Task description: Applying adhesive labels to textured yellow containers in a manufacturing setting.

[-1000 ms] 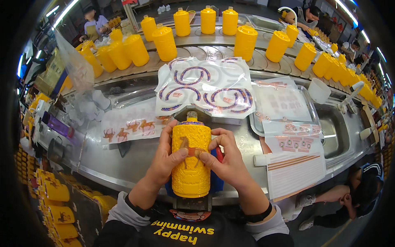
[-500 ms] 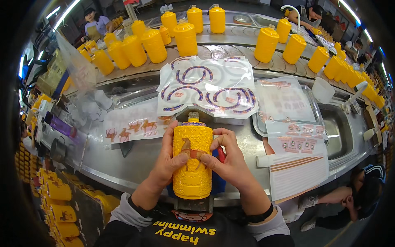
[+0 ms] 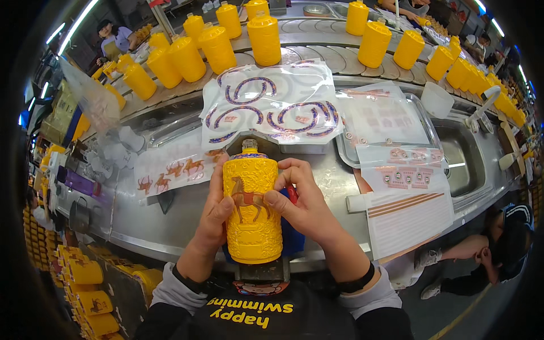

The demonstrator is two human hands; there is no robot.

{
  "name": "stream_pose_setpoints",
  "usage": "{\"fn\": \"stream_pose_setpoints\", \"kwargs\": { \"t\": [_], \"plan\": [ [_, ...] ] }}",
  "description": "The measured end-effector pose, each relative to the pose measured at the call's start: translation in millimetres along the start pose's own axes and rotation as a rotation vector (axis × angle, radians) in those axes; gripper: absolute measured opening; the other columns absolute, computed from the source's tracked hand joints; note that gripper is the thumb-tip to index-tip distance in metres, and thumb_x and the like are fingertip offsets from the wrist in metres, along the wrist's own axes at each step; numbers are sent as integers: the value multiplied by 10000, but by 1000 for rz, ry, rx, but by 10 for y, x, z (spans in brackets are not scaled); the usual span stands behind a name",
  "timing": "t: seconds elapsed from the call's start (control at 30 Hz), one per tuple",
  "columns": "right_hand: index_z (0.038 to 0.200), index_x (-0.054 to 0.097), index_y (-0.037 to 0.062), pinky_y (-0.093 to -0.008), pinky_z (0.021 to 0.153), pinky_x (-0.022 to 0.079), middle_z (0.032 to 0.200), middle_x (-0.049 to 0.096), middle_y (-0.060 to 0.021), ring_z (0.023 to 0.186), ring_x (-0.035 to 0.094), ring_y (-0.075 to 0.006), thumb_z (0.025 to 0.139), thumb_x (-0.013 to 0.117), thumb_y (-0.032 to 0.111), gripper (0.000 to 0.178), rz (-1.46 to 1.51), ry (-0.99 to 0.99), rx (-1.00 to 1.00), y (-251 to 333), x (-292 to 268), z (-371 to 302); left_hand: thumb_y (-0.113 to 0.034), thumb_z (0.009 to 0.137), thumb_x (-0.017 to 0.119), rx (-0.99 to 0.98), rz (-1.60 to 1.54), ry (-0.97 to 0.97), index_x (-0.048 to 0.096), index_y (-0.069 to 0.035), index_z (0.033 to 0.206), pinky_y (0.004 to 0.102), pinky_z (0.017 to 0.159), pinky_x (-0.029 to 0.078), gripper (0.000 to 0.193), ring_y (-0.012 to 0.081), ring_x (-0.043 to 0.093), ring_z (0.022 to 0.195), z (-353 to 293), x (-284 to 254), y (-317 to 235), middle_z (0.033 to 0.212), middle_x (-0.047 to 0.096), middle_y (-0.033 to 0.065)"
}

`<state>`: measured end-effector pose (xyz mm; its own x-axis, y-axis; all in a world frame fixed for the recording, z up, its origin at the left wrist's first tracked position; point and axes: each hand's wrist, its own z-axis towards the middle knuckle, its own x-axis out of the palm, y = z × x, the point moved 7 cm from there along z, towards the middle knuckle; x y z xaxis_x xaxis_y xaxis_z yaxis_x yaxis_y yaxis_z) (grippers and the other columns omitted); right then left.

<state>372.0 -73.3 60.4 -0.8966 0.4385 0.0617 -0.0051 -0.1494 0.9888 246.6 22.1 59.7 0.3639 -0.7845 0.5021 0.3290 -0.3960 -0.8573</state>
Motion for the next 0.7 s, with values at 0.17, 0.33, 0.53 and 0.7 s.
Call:
{"fn": "stream_pose_setpoints", "kwargs": {
  "t": [0.17, 0.33, 0.53, 0.7],
  "plan": [
    [993, 502, 71, -223, 905, 403, 1248, 349, -69, 1068, 414, -99, 882, 715, 221, 283, -77, 60, -46, -19, 5, 20, -250, 917, 614, 2, 9, -22, -30, -71, 1530, 403, 1091, 352, 907, 281, 416, 1326, 0, -24, -4, 1460, 327, 179],
    [994, 500, 74, -235, 920, 404, 1246, 351, -74, 1082, 416, -105, 869, 733, 232, 308, -73, 62, -41, -4, 8, 14, -254, 916, 618, -13, 4, -25, -30, -69, 1529, 406, 1081, 368, 911, 287, 424, 1321, -1, 6, -27, 1459, 329, 184],
    [938, 484, 78, -318, 981, 381, 1180, 400, -147, 1151, 420, -229, 821, 774, 297, 382, -49, 25, -54, 41, 19, 17, -260, 917, 617, -12, 0, -23, -40, -71, 1529, 411, 1081, 370, 918, 290, 422, 1323, -8, 4, -19, 1461, 330, 186],
    [943, 478, 78, -320, 970, 390, 1182, 400, -149, 1137, 426, -226, 809, 785, 304, 404, -110, 19, -61, 72, 26, 15, -281, 902, 633, -8, -2, -26, -44, -74, 1530, 412, 1082, 369, 946, 290, 419, 1326, -10, -4, -18, 1462, 328, 186]
  ]
}}
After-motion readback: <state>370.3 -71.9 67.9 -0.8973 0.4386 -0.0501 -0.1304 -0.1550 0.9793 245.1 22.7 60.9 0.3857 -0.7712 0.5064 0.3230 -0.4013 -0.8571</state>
